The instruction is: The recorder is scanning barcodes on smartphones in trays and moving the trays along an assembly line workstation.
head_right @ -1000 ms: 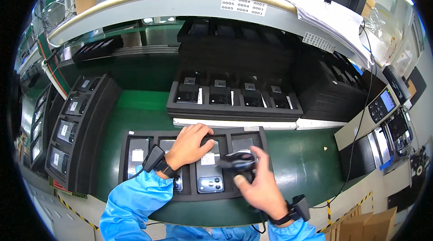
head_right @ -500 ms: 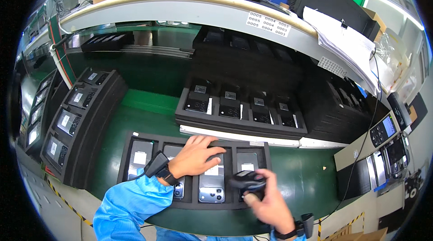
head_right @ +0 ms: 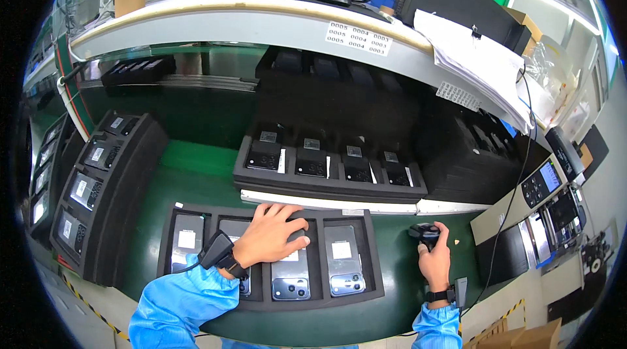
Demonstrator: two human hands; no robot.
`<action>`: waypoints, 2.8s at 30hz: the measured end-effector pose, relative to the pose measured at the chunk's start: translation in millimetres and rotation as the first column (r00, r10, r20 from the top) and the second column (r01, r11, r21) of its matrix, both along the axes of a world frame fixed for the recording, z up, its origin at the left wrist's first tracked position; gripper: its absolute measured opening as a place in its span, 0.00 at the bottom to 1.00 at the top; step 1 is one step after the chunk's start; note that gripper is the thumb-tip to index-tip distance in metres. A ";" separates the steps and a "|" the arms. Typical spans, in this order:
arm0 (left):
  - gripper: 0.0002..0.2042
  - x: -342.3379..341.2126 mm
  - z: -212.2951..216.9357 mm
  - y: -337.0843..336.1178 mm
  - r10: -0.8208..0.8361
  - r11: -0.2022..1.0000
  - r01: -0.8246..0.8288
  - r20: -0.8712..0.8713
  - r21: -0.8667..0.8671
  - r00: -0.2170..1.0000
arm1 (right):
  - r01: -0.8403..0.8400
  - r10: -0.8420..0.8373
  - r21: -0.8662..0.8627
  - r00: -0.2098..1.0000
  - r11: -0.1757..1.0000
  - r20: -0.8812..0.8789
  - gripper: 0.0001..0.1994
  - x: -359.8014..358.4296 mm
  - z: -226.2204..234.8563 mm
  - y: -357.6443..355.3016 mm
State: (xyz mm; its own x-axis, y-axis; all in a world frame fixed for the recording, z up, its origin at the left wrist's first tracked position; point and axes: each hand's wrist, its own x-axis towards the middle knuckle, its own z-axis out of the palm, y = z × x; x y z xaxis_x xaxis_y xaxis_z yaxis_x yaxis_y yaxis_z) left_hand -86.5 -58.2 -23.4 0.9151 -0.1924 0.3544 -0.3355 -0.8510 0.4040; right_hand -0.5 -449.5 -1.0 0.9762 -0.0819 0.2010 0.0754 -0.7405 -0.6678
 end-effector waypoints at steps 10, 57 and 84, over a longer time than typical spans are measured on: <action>0.15 4.0 4.6 10.1 -0.078 0.907 0.064 -0.016 -0.415 0.997 | -0.009 0.010 -0.104 1.000 0.995 0.000 0.31 2.1 2.6 7.5; 0.48 -3.7 18.2 4.6 -0.048 0.893 -0.009 -0.115 -0.450 0.992 | 0.039 -0.031 -0.151 0.998 0.988 0.050 0.30 0.6 -1.7 6.8; 0.37 1.3 0.1 4.4 -0.026 0.894 -0.015 -0.084 -0.448 0.996 | -0.178 -0.285 0.891 0.905 0.418 0.315 0.17 153.0 76.5 -336.3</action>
